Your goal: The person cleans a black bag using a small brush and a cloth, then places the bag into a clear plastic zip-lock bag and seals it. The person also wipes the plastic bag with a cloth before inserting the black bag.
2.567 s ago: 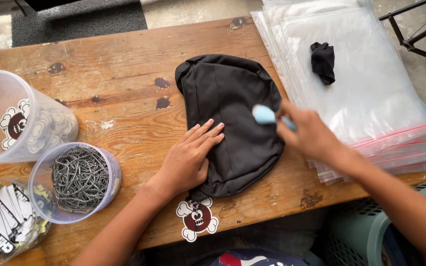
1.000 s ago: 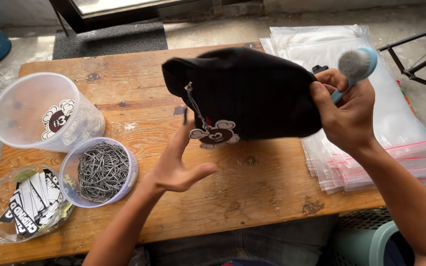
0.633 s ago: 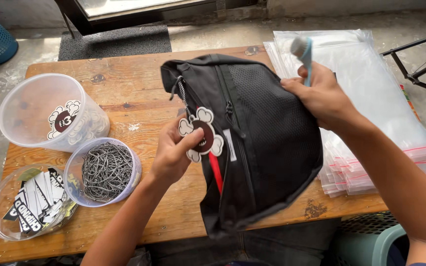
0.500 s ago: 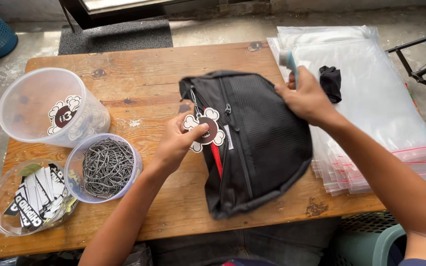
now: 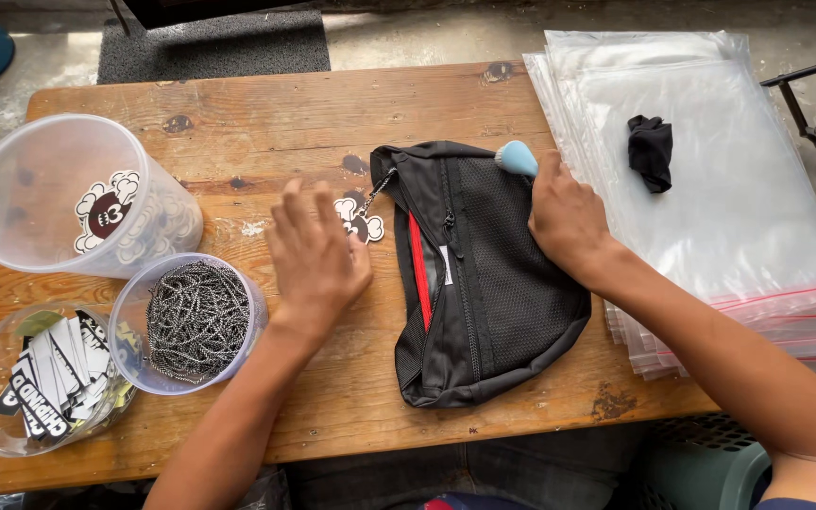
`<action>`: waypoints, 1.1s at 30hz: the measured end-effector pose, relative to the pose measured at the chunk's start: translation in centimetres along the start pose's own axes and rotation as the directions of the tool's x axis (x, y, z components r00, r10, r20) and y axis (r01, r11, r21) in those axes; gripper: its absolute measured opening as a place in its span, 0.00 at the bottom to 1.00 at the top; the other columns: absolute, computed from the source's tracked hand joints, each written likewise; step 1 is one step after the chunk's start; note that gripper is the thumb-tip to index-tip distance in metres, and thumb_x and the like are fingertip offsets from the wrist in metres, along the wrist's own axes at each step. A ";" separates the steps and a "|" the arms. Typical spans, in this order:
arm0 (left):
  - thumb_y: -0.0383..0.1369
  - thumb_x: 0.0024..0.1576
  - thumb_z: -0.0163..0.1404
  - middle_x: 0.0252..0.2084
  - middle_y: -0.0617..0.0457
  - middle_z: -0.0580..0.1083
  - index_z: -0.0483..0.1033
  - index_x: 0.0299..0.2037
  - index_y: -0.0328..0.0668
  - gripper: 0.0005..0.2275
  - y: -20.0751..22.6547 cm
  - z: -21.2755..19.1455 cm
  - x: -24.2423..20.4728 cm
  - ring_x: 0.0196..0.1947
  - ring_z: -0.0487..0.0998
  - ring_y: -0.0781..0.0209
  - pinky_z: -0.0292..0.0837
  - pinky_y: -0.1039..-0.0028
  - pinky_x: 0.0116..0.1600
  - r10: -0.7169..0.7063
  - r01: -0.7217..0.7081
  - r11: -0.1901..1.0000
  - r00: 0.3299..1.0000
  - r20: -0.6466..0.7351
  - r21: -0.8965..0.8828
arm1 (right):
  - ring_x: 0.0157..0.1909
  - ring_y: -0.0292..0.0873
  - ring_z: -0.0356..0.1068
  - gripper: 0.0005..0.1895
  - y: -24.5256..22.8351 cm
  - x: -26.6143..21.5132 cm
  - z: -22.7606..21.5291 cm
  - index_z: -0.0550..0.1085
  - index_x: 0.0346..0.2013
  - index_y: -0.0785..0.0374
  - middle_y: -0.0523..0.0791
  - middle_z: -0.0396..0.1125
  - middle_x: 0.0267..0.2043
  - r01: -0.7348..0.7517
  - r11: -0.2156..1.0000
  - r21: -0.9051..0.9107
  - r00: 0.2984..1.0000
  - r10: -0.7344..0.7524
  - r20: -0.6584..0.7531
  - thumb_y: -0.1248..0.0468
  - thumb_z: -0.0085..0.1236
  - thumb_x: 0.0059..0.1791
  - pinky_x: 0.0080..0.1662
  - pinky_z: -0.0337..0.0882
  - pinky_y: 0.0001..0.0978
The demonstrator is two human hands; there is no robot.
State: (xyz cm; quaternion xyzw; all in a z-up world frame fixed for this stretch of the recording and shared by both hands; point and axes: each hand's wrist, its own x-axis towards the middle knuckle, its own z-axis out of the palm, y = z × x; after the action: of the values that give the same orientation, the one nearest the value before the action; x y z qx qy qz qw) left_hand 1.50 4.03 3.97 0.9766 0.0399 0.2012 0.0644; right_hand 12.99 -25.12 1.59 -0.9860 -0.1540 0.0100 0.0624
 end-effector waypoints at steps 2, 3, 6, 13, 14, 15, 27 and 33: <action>0.32 0.46 0.55 0.46 0.41 0.68 0.69 0.49 0.38 0.20 1.6 2.1 -0.7 0.44 0.72 0.44 0.73 0.58 0.43 0.116 -0.131 0.971 0.990 -0.083 -0.199 | 0.36 0.72 0.74 0.16 -0.3 -0.1 0.0 0.56 0.53 0.72 0.56 0.65 0.37 0.001 1.000 -0.025 1.000 -0.001 0.011 0.73 0.39 0.50 0.39 0.74 0.65; 0.32 0.48 0.54 0.39 0.49 0.71 0.74 0.42 0.43 0.12 2.4 3.1 -1.0 0.39 0.73 0.48 0.71 0.62 0.41 0.213 -0.270 0.887 0.959 -0.188 -0.375 | 0.36 0.72 0.74 0.18 -0.5 -0.1 0.0 0.56 0.53 0.73 0.55 0.64 0.37 0.001 0.999 -0.049 1.000 0.000 0.018 0.74 0.39 0.49 0.39 0.75 0.65; 0.51 0.53 0.52 0.28 0.44 0.74 0.68 0.38 0.43 0.19 5.1 2.1 -2.4 0.31 0.78 0.42 0.70 0.57 0.39 0.210 -0.163 0.849 0.977 0.038 -0.503 | 0.34 0.71 0.74 0.17 -0.2 0.3 0.8 0.56 0.52 0.72 0.53 0.61 0.37 0.012 0.998 -0.067 1.000 -0.010 0.019 0.73 0.37 0.48 0.37 0.75 0.62; 0.34 0.51 0.46 0.27 0.44 0.76 0.64 0.42 0.45 0.10 5.3 2.4 -2.7 0.28 0.80 0.38 0.70 0.55 0.36 0.222 -0.117 0.880 0.958 0.181 -0.461 | 0.34 0.70 0.74 0.19 0.1 0.3 1.7 0.56 0.53 0.72 0.51 0.59 0.38 0.005 0.993 -0.117 1.000 -0.004 0.010 0.75 0.37 0.47 0.36 0.76 0.62; 0.33 0.52 0.45 0.27 0.40 0.75 0.63 0.42 0.45 0.10 5.0 1.9 -2.6 0.28 0.80 0.33 0.70 0.51 0.36 0.157 -0.027 0.864 0.963 0.218 -0.503 | 0.33 0.70 0.74 0.19 0.3 0.4 2.1 0.56 0.54 0.73 0.51 0.59 0.38 0.007 0.991 -0.133 1.000 -0.007 -0.001 0.75 0.37 0.47 0.36 0.76 0.63; 0.31 0.52 0.44 0.27 0.35 0.75 0.62 0.43 0.46 0.10 4.6 1.4 -2.6 0.28 0.79 0.28 0.71 0.47 0.36 0.091 0.065 0.841 0.962 0.259 -0.538 | 0.33 0.71 0.74 0.19 0.4 0.5 2.4 0.56 0.54 0.73 0.51 0.59 0.38 0.010 0.989 -0.148 1.000 -0.012 -0.012 0.75 0.37 0.48 0.36 0.76 0.63; 0.30 0.48 0.44 0.68 0.40 0.64 0.67 0.64 0.31 0.29 2.8 2.9 -2.7 0.64 0.63 0.42 0.58 0.56 0.62 0.459 -0.458 0.874 0.888 -0.036 -0.163 | 0.35 0.55 0.75 0.14 -0.3 0.1 2.4 0.61 0.49 0.68 0.45 0.58 0.39 0.055 0.900 -0.432 0.987 -0.114 -0.113 0.71 0.44 0.49 0.31 0.78 0.50; 0.33 0.48 0.44 0.69 0.37 0.64 0.63 0.67 0.30 0.32 2.9 3.8 -2.9 0.70 0.61 0.41 0.51 0.48 0.67 0.433 -0.423 0.884 0.901 0.008 -0.197 | 0.34 0.56 0.73 0.18 -3.4 -0.3 -2.8 0.65 0.51 0.68 0.48 0.62 0.34 0.060 0.948 -0.312 0.981 -0.114 -0.159 0.57 0.43 0.53 0.29 0.75 0.52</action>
State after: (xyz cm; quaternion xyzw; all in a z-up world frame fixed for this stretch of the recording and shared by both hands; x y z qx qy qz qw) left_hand 0.54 0.49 -0.24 0.9555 -0.1976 0.1881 0.1126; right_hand 11.81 -22.32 4.76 -0.9731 -0.1911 -0.1032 -0.0772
